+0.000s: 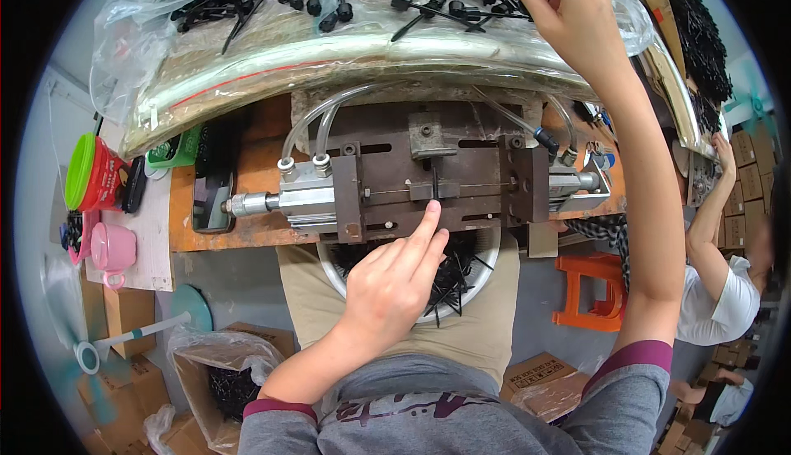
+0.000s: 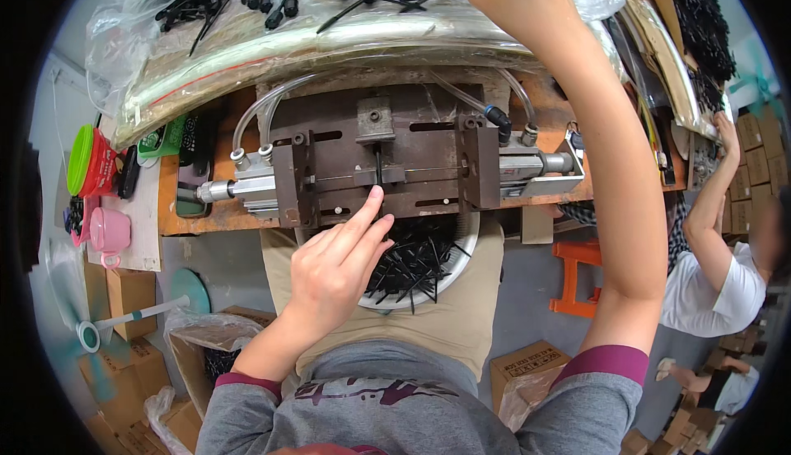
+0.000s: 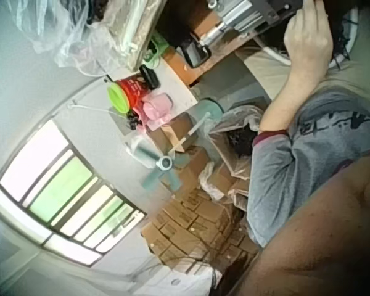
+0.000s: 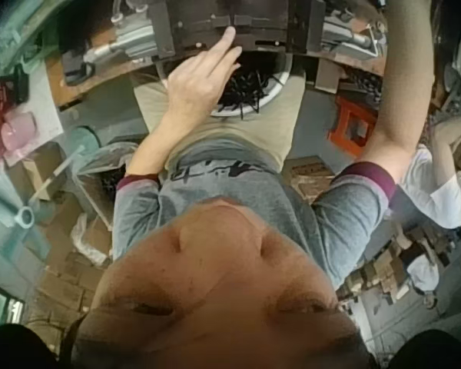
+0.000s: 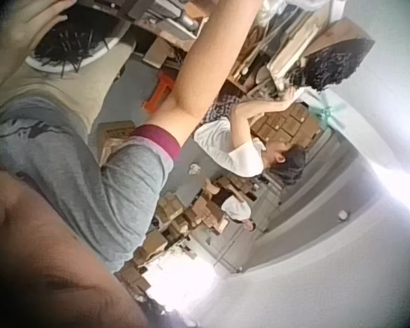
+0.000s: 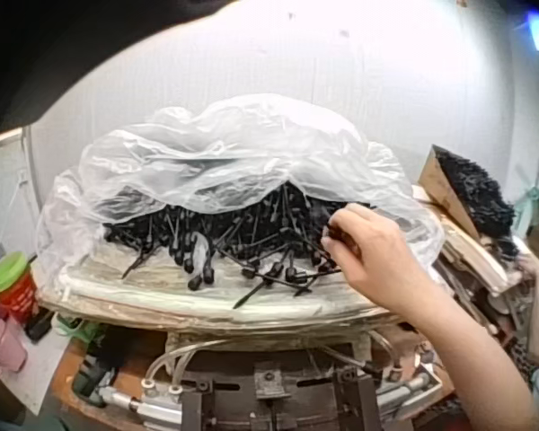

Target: The person is assembling small black plastic components using a specialized machine on a workbench.

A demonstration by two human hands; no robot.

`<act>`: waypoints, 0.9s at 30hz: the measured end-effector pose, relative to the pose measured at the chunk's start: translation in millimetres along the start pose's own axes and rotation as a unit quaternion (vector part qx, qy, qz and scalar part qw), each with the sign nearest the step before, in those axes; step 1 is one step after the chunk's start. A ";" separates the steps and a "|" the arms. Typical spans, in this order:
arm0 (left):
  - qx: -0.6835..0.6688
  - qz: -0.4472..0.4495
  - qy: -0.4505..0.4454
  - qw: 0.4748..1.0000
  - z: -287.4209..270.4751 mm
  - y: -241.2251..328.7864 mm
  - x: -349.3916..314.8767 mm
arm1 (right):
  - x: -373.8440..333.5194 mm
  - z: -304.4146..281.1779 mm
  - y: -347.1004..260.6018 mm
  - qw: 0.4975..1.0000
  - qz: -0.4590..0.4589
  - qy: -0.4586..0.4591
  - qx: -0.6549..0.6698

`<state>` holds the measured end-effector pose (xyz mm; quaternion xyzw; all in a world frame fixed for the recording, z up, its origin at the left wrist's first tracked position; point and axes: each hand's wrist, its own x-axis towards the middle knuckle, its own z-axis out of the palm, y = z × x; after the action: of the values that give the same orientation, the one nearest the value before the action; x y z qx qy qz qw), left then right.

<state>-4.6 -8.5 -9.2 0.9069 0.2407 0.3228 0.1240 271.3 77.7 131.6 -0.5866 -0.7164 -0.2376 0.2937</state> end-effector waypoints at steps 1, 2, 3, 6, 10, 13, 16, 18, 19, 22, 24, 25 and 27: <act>0.032 0.011 -0.002 0.999 1.7 1.6 1.2 | 1.6 0.1 1.2 0.999 0.029 0.016 0.001; 0.058 0.019 -0.013 0.998 1.6 3.7 3.9 | 2.4 -0.7 3.0 0.998 0.058 0.031 0.003; 0.085 0.026 -0.024 0.996 0.2 5.4 7.2 | 2.5 -1.4 4.6 0.985 0.125 0.040 0.114; 0.098 0.042 -0.037 0.994 0.8 -0.8 16.0 | 2.3 -5.9 7.4 0.890 0.263 0.092 0.361; 0.076 0.029 -0.037 0.996 0.3 -3.3 15.8 | -16.7 -16.9 19.1 0.797 0.296 0.031 0.525; 0.080 0.024 -0.056 0.995 -2.6 -1.9 16.1 | -47.6 -18.3 1.5 0.802 0.303 -0.034 0.514; -0.039 -0.012 -0.038 0.998 -15.0 -3.5 21.2 | -65.5 -23.5 -46.6 0.713 0.347 -0.084 0.604; -0.142 -0.074 0.066 0.985 -22.5 2.9 28.4 | -80.5 -20.7 -65.6 0.693 0.366 -0.112 0.611; -0.174 -0.074 0.089 0.978 -25.0 4.9 30.4 | -88.1 -19.7 -73.4 0.678 0.378 -0.118 0.619; -0.223 -0.023 0.129 0.966 -31.9 3.5 33.2 | -97.6 -19.1 -93.9 0.619 0.416 -0.164 0.645; -0.215 0.004 0.117 0.970 -35.9 5.9 30.5 | -101.0 -17.2 -96.6 0.615 0.412 -0.173 0.650; -0.218 0.006 0.103 0.970 -37.2 6.6 26.8 | -100.9 -17.8 -96.4 0.611 0.415 -0.174 0.652; -0.226 0.012 0.073 0.971 -40.6 4.6 18.1 | -101.0 -16.6 -89.5 0.656 0.405 -0.115 0.627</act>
<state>-16.9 -0.3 33.0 0.8321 0.1591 0.4358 0.3039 200.0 -22.3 73.2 -0.5177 -0.4150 0.4797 0.5742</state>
